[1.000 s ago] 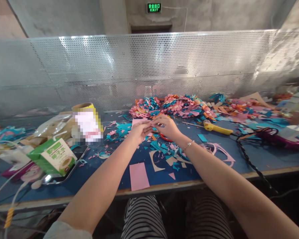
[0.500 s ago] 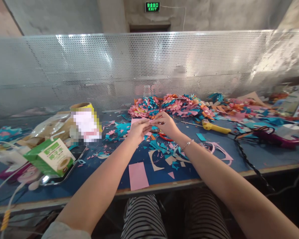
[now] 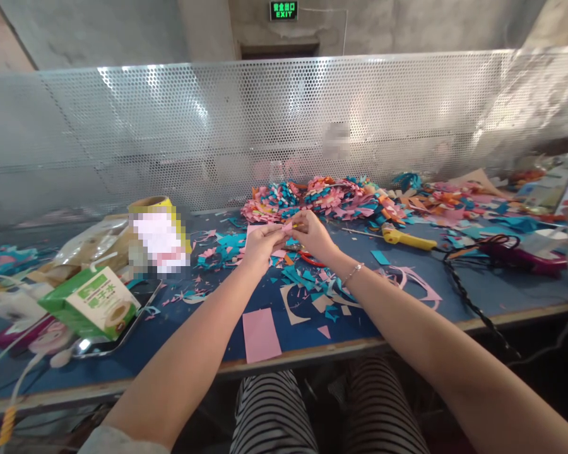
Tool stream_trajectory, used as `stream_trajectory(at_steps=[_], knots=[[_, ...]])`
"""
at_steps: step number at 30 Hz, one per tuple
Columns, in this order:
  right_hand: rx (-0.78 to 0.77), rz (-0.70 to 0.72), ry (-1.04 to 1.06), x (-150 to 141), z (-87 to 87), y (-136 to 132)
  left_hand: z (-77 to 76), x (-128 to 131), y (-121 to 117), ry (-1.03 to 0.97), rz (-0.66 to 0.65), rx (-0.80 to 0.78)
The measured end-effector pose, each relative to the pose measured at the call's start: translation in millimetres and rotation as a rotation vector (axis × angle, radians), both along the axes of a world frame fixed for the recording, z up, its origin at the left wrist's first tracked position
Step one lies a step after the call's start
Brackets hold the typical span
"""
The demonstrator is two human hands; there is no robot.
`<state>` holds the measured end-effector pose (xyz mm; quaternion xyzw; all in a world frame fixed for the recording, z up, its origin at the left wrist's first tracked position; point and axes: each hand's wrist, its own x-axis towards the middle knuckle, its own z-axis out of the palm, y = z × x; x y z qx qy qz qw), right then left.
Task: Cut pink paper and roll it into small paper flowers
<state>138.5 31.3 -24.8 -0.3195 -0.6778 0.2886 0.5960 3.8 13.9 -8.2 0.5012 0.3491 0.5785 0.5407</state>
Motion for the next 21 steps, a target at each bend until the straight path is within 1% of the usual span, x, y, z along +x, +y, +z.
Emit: stream_trajectory(at_steps=[3, 6, 10, 12, 17, 21], knots=[[-0.079, 0.065, 0.106, -2.2, 0.7, -1.3, 0.9, -0.2, -0.6, 0.037, 0.026, 0.053], [-0.147, 0.072, 0.152, -2.8, 3.7, -4.4, 1.8, 0.0, -1.3, 0.076, 0.045, 0.119], [-0.195, 0.083, 0.209, -2.2, 6.2, -6.3, 1.8, -0.2, -1.3, 0.11, 0.049, 0.187], [-0.198, 0.101, 0.226, -2.2, 5.9, -5.9, 1.4, -0.3, -1.1, 0.094, 0.042, 0.182], [-0.184, 0.138, 0.255, -4.5, 3.4, -4.2, 0.8, 1.0, -1.3, 0.007, 0.012, 0.101], [-0.183, 0.142, 0.252, -6.7, 1.9, -3.7, 0.9, 1.7, -2.4, -0.017, 0.028, 0.047]])
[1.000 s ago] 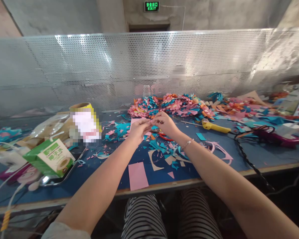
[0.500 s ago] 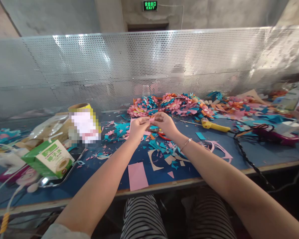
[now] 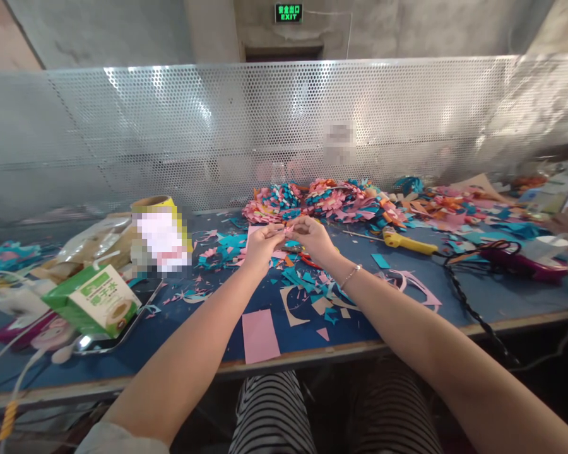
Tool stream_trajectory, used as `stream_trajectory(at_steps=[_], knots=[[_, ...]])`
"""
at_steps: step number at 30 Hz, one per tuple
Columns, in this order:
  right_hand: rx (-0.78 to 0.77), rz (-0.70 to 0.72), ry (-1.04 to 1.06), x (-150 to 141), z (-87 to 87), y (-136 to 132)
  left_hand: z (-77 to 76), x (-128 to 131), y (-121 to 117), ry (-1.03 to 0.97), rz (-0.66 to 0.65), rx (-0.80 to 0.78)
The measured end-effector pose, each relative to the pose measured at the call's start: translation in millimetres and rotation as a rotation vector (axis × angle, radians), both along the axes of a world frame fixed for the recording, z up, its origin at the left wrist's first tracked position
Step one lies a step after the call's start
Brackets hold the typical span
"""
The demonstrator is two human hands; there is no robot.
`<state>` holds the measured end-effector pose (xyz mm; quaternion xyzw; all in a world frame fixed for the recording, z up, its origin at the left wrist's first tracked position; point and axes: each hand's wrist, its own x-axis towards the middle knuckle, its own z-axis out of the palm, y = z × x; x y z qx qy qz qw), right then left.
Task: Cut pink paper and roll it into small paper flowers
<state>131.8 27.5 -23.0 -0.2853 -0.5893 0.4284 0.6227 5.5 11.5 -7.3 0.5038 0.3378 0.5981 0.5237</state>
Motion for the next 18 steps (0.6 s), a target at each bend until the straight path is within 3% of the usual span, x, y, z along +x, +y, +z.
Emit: stream_trajectory(at_steps=[11, 18], knots=[[0.056, -0.051, -0.026, -3.2, -1.9, 3.9, 0.6, -1.9, -0.9, -0.036, -0.008, -0.086], [0.016, -0.097, -0.019, -4.1, -2.5, 2.5, -4.2, -6.4, 6.8, 0.129, 0.015, 0.094]])
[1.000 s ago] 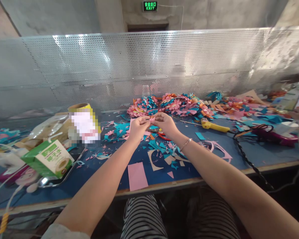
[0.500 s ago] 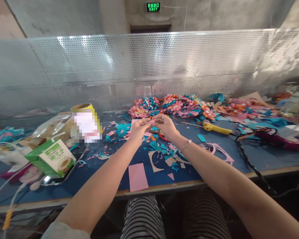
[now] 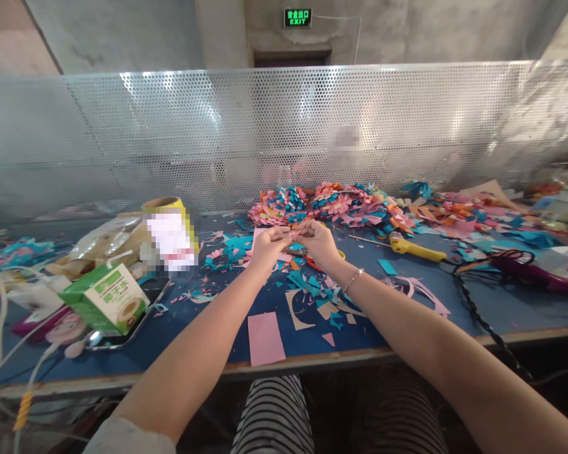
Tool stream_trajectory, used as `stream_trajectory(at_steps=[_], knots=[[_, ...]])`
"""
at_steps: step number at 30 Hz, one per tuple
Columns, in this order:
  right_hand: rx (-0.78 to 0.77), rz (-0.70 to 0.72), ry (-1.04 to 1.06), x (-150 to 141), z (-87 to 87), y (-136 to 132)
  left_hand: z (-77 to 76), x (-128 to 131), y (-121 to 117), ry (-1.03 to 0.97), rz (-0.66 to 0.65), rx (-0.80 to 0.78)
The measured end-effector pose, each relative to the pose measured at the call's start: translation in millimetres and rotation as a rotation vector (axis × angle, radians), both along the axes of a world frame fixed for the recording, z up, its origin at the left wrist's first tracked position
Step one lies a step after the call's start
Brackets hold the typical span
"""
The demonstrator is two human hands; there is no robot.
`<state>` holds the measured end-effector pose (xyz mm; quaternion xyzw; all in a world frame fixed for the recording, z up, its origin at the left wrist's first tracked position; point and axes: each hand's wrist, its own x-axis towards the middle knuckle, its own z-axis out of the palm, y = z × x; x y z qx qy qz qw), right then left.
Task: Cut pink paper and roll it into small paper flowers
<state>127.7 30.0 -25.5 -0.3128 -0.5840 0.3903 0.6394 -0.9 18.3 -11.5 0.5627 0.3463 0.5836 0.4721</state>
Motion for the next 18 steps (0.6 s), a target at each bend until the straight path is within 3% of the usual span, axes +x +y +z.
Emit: stream_trajectory(at_steps=[7, 11, 18], knots=[[-0.034, 0.04, 0.024, 4.4, 1.8, -2.4, 6.3, -5.4, 0.4, 0.12, -0.017, 0.049], [-0.093, 0.095, 0.067, 2.3, 1.1, -2.6, 4.7, -8.9, 5.8, 0.063, -0.087, 0.005], [-0.106, 0.151, 0.146, -1.3, 1.2, -4.2, 4.8, -8.1, 4.6, -0.01, -0.021, -0.027]])
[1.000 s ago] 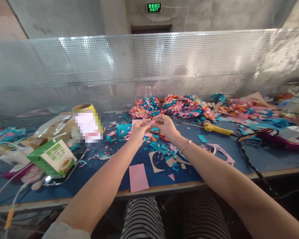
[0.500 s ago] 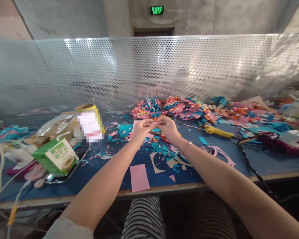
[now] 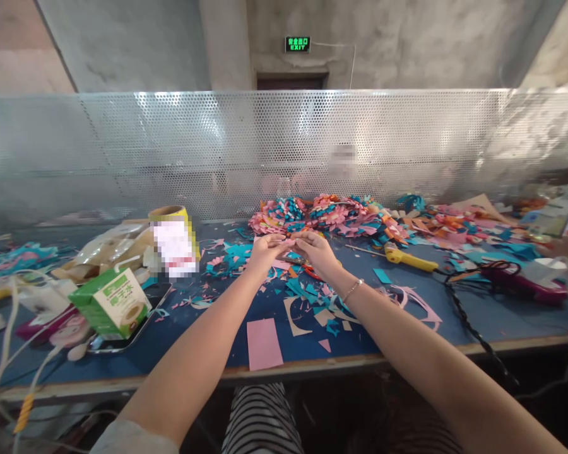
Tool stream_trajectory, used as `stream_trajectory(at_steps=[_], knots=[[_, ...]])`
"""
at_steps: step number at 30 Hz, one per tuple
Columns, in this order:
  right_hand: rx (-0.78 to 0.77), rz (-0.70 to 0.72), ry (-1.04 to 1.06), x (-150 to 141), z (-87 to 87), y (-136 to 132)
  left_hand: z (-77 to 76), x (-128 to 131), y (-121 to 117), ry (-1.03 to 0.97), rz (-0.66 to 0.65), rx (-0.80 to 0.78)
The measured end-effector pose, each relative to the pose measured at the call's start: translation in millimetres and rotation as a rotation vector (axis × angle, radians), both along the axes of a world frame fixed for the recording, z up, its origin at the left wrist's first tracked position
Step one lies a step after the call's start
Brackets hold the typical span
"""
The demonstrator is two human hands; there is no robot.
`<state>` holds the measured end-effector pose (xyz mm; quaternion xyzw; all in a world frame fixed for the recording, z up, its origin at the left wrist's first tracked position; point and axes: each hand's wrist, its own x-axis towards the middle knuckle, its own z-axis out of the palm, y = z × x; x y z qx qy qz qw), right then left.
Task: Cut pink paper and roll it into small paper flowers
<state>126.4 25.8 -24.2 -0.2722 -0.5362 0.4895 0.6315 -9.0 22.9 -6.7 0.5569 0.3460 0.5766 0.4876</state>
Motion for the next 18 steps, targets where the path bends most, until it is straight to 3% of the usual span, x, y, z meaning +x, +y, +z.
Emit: stream_trajectory(at_steps=[7, 18], knots=[[0.092, -0.145, -0.277, 8.5, -1.6, 3.4, -6.5, -2.7, 4.4, 0.062, 0.041, -0.011], [0.169, -0.171, -0.506, 8.9, -3.6, 5.0, -19.3, -2.2, 11.8, 0.161, 0.023, 0.06]])
